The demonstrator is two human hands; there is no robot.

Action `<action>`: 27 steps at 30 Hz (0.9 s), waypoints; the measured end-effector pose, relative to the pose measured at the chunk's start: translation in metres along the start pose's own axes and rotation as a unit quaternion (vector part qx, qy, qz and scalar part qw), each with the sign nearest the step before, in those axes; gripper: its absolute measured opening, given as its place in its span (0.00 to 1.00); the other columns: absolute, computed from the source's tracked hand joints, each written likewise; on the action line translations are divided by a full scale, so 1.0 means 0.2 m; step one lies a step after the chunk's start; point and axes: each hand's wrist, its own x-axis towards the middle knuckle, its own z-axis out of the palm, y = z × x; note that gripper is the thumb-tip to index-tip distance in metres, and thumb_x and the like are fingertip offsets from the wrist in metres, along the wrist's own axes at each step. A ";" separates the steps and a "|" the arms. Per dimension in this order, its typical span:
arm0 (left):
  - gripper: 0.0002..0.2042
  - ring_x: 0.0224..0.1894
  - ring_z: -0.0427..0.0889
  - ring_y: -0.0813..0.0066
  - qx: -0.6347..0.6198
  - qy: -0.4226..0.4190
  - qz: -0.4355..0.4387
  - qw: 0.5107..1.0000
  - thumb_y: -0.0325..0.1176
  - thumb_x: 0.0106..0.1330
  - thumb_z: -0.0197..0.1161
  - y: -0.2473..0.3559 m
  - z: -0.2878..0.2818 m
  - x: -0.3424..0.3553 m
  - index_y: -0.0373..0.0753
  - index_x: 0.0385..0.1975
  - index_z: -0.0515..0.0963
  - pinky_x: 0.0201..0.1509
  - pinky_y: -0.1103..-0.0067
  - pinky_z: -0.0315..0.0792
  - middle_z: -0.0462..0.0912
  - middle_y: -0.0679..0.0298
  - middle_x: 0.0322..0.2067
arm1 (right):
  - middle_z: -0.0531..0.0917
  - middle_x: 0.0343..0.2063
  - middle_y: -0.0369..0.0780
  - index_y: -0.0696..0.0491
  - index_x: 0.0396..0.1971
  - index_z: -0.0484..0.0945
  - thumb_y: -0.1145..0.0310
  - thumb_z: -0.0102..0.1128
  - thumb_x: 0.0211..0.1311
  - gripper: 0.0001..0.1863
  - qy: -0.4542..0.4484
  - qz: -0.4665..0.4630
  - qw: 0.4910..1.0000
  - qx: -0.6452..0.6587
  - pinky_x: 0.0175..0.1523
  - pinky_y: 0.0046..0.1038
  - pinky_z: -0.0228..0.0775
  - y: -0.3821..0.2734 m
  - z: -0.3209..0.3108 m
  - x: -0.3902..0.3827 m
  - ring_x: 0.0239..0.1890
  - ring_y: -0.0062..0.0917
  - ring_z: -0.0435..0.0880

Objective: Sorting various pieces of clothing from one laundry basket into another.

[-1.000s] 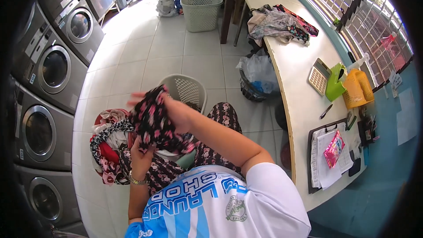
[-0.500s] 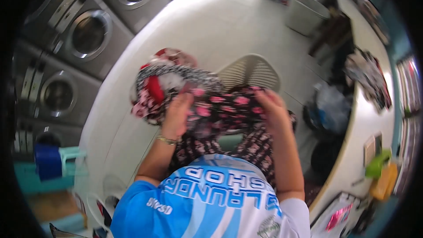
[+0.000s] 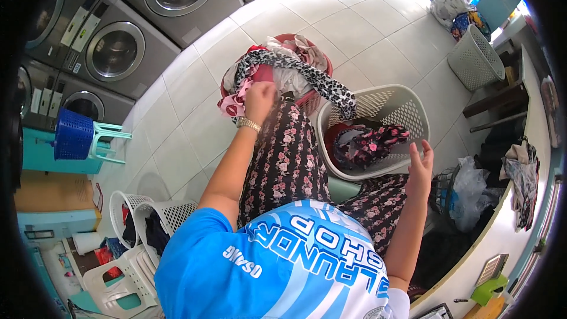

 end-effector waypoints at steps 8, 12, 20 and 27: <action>0.23 0.41 0.79 0.51 0.108 0.045 -0.187 0.975 0.49 0.63 0.61 -0.74 0.13 -0.27 0.32 0.44 0.75 0.47 0.62 0.71 0.81 0.49 0.36 | 0.74 0.45 0.31 0.47 0.58 0.69 0.56 0.62 0.63 0.26 -0.081 -0.003 0.996 -0.034 0.49 0.26 0.57 -0.04 0.09 -0.13 0.45 0.17 0.67; 0.29 0.46 0.80 0.48 0.046 0.089 -0.315 0.944 0.50 0.56 0.68 -0.81 0.12 -0.19 0.29 0.45 0.72 0.50 0.65 0.73 0.80 0.43 0.42 | 0.74 0.42 0.30 0.48 0.57 0.70 0.57 0.61 0.64 0.24 -0.107 -0.036 0.993 -0.030 0.45 0.20 0.58 -0.03 0.15 -0.16 0.41 0.13 0.67; 0.10 0.26 0.81 0.56 -0.057 -0.044 -0.003 0.997 0.39 0.56 0.67 0.08 0.01 -0.08 0.38 0.24 0.79 0.32 0.68 0.73 0.82 0.58 0.24 | 0.75 0.48 0.35 0.53 0.58 0.69 0.66 0.60 0.65 0.23 -0.176 -0.005 0.984 -0.021 0.51 0.20 0.65 0.00 0.18 -0.22 0.46 0.18 0.74; 0.08 0.41 0.75 0.65 -0.499 -0.417 0.194 0.735 0.32 0.63 0.65 1.16 -0.24 -0.32 0.35 0.27 0.75 0.48 0.72 0.69 0.74 0.60 0.35 | 0.73 0.54 0.44 0.52 0.59 0.69 0.72 0.64 0.52 0.31 -0.263 -0.289 0.905 -0.168 0.63 0.31 0.62 0.04 0.40 -0.33 0.55 0.31 0.72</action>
